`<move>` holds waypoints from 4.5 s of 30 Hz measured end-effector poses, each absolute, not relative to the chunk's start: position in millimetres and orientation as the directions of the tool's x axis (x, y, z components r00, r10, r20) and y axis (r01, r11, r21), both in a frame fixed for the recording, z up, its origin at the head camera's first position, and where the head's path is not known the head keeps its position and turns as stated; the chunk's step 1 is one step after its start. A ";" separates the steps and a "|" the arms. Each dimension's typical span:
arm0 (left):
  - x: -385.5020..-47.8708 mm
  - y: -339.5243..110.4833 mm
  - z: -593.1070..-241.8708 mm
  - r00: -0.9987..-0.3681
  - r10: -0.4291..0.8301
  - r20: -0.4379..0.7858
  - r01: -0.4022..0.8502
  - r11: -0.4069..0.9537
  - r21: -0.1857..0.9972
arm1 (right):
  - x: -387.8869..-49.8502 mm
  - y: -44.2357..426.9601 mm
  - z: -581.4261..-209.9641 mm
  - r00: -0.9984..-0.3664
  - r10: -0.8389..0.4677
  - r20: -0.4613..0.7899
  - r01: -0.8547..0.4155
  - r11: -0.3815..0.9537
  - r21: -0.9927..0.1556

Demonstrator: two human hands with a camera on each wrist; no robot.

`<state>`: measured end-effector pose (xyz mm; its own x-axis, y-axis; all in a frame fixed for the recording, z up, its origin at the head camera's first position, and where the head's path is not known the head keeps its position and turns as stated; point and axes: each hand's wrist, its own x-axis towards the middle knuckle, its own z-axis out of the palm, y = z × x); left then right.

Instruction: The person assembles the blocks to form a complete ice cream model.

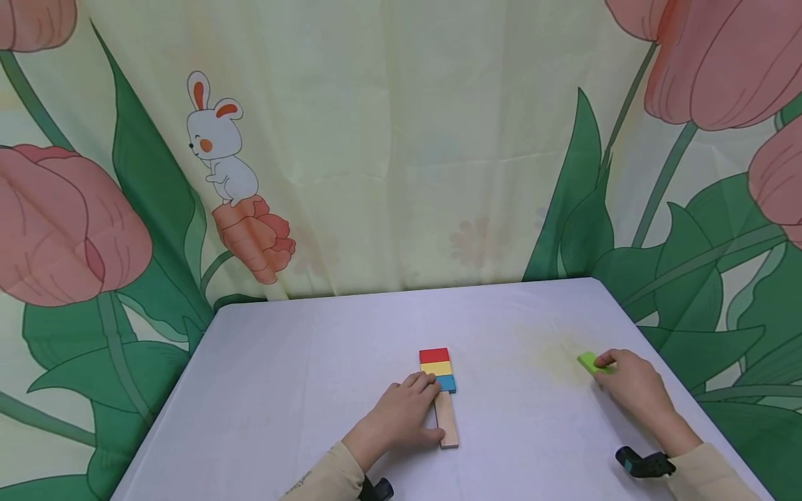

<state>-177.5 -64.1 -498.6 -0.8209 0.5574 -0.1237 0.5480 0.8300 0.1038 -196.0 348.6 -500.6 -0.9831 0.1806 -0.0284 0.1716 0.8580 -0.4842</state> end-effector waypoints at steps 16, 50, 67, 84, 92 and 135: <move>-179.2 -63.5 -498.7 -0.824 0.551 -0.130 0.542 0.834 0.098 | -210.5 324.6 -500.7 -0.992 0.128 -0.001 0.111 0.851 -0.514; -179.4 -62.2 -499.0 -0.832 0.534 -0.147 0.525 0.845 0.101 | -245.4 256.6 -510.8 -0.996 0.084 0.027 0.055 0.829 -0.556; -179.3 -61.9 -498.6 -0.832 0.536 -0.146 0.527 0.844 0.095 | -268.5 225.2 -516.4 -0.998 0.057 0.034 0.029 0.830 -0.557; -178.0 -60.3 -496.3 -0.835 0.528 -0.156 0.517 0.849 0.110 | -278.6 199.7 -516.0 -0.998 -0.001 0.067 -0.038 0.829 -0.557; -179.8 -63.5 -500.0 -0.836 0.525 -0.159 0.515 0.851 0.104 | -279.7 185.0 -516.7 -0.996 -0.039 0.076 -0.076 0.810 -0.581; -179.7 -64.2 -497.6 -0.829 0.542 -0.140 0.527 0.840 0.130 | -280.1 128.1 -521.0 -0.962 -0.272 0.039 -0.245 0.784 -0.570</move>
<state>-179.7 -64.2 -497.6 -0.8285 0.5421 -0.1403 0.5275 0.8396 0.1295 -280.1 128.1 -521.0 -0.9616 -0.2716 0.0391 -0.2448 0.7844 -0.5699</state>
